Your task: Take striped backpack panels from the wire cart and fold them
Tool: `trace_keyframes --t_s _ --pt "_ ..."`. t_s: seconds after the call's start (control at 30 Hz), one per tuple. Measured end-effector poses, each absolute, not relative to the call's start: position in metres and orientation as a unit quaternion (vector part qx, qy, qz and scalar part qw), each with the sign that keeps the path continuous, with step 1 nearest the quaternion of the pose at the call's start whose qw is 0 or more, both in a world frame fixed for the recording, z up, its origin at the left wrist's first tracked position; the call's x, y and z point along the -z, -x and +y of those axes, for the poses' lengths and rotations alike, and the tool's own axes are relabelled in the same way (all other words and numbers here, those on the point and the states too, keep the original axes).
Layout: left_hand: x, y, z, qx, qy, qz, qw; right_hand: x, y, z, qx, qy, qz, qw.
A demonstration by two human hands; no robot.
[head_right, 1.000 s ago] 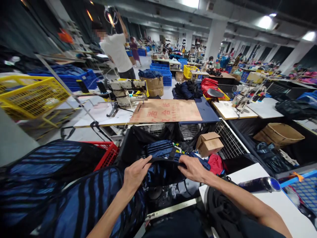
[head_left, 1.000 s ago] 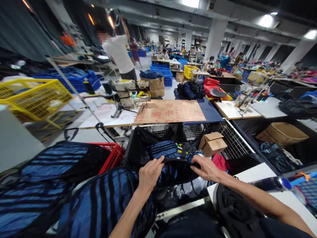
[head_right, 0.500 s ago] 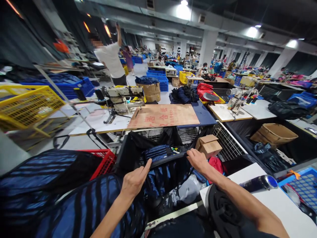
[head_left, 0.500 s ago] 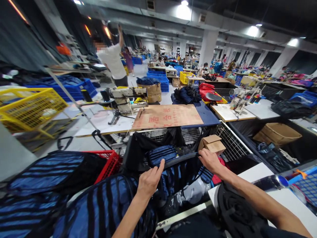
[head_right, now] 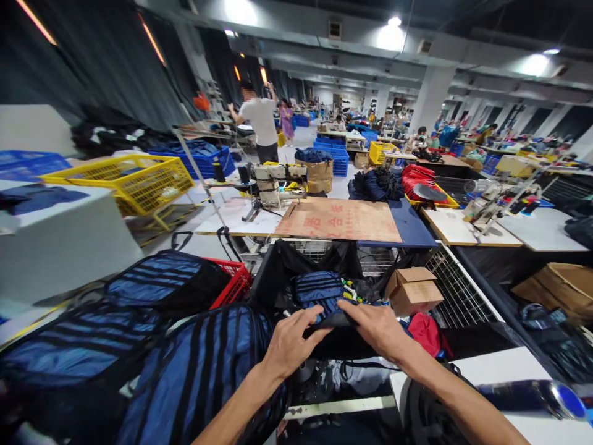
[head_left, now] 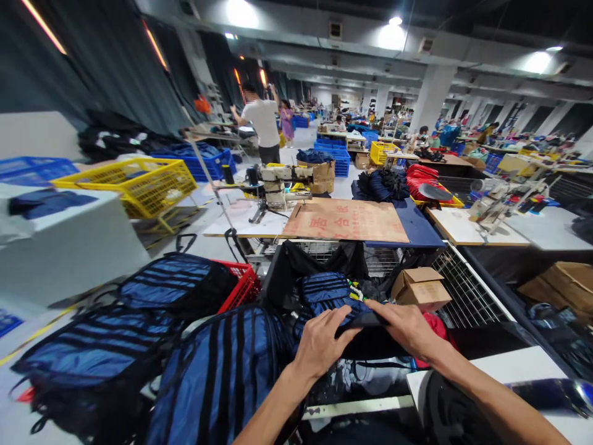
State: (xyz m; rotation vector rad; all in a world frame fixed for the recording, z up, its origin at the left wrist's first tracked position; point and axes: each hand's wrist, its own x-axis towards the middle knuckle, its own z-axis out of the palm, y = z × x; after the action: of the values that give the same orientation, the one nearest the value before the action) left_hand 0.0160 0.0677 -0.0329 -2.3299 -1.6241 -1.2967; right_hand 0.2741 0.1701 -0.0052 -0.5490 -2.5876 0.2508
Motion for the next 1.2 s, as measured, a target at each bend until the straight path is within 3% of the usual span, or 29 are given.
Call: trace_keyframes --t_s 0.23,0.33,0.4,0.5,0.6,0.7,0.8,0.93,1.03,1.13,1.2 --pt "0.04 0.031 0.012 0.288 0.634 -0.631 -0.342 -0.023 -0.334 0.237 -0.092 0.392 -0.832 0.382" --pt "0.033 0.031 -0.018 0.282 0.559 -0.611 -0.484 -0.025 -0.363 0.262 -0.109 0.461 -0.779 0.41" --pt "0.028 0.03 -0.025 0.305 0.542 -0.582 -0.524 -0.021 -0.378 0.271 -0.14 0.481 -0.758 0.417" --pt "0.025 0.044 -0.01 0.367 0.559 -0.603 -0.435 -0.016 -0.386 0.272 -0.194 0.489 -0.743 0.413" --pt "0.029 0.079 0.02 0.422 0.603 -0.666 -0.118 -0.015 -0.38 0.263 -0.257 0.462 -0.76 0.378" --pt "0.026 0.113 0.04 0.366 0.634 -0.644 0.222 -0.021 -0.376 0.253 -0.316 0.434 -0.776 0.331" --pt "0.01 0.114 0.04 0.291 0.655 -0.577 0.392 -0.028 -0.376 0.242 -0.342 0.427 -0.787 0.284" --pt "-0.018 0.06 0.034 0.285 0.701 -0.487 0.436 -0.023 -0.344 0.209 -0.296 0.351 -0.868 0.189" --pt "-0.033 0.017 0.037 0.31 0.748 -0.419 0.411 -0.002 -0.298 0.177 -0.235 0.279 -0.908 0.205" --pt "-0.042 0.009 0.04 0.365 0.757 -0.459 0.288 0.014 -0.274 0.165 -0.204 0.267 -0.9 0.279" --pt "-0.044 0.024 0.035 0.403 0.741 -0.527 0.105 0.015 -0.281 0.171 -0.202 0.294 -0.882 0.309"
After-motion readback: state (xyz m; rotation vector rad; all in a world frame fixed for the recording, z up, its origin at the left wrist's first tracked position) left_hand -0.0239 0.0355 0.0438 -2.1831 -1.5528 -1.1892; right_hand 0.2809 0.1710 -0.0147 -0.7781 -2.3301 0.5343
